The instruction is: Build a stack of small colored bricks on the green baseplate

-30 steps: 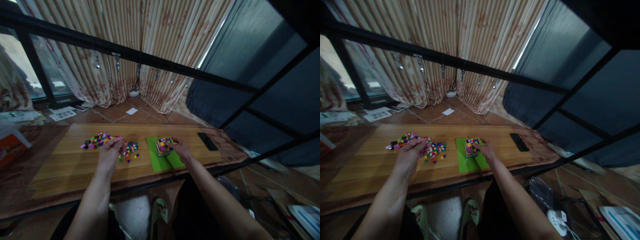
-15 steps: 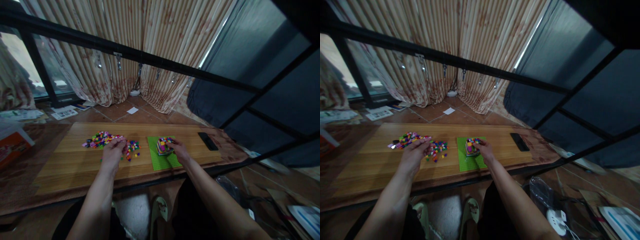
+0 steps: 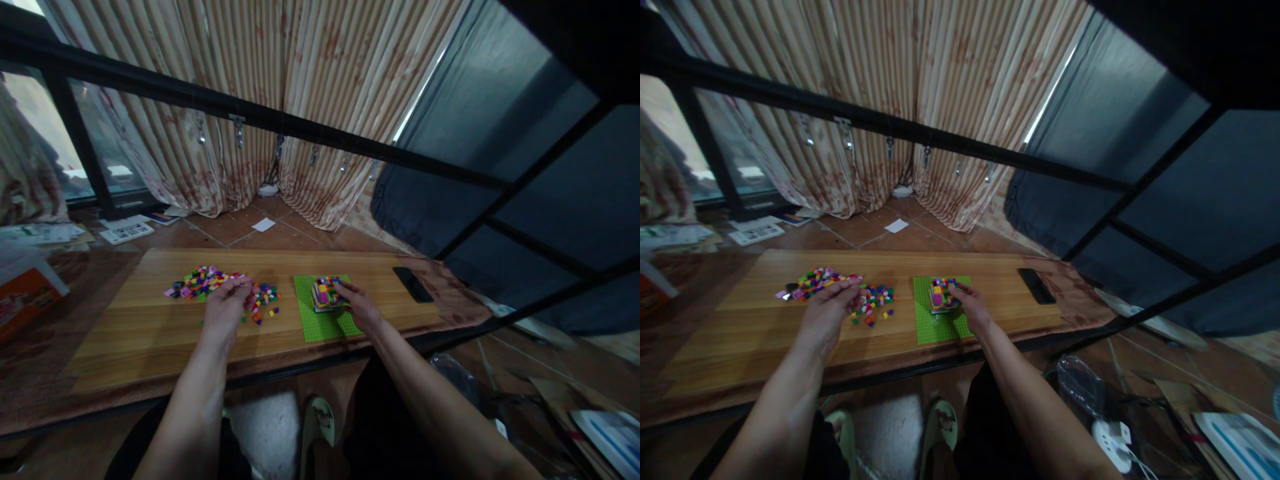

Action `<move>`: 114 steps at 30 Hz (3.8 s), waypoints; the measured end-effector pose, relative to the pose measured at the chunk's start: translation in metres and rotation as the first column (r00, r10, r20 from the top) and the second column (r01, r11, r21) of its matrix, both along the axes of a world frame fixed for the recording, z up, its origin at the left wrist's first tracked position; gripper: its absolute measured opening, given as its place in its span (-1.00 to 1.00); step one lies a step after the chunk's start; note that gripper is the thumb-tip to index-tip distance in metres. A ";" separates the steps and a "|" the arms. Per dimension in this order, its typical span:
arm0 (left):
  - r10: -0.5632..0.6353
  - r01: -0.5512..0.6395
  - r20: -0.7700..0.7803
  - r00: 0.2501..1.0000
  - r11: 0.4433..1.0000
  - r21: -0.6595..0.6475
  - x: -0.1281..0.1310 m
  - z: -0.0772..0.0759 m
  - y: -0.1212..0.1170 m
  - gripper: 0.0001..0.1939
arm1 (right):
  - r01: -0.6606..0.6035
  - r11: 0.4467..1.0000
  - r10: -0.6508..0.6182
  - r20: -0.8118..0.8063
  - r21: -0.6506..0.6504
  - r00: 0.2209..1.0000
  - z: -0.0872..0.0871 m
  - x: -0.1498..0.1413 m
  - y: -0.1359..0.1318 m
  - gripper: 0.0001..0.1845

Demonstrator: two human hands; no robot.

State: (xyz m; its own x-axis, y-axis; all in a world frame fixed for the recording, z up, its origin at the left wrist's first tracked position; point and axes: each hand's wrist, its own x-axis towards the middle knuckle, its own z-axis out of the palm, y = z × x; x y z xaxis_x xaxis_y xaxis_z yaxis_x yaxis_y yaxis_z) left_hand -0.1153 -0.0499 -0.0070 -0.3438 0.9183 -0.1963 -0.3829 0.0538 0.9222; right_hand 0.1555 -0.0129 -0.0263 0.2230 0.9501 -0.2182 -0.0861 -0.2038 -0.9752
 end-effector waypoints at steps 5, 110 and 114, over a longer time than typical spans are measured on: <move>-0.004 0.004 -0.014 1.000 1.000 -0.001 -0.001 0.002 0.000 -0.63 | 0.253 0.951 -0.275 0.110 0.178 0.955 0.007 0.007 -0.012 -0.59; 0.017 -0.017 -0.053 0.998 1.000 0.009 0.003 -0.001 0.001 -0.66 | 0.118 0.981 -0.117 -0.015 0.152 0.993 -0.021 -0.007 0.013 -0.56; 0.002 -0.002 -0.054 0.999 1.000 -0.007 0.004 0.001 -0.001 -0.67 | 0.158 0.985 -0.154 -0.053 0.065 0.987 -0.014 -0.010 0.011 -0.57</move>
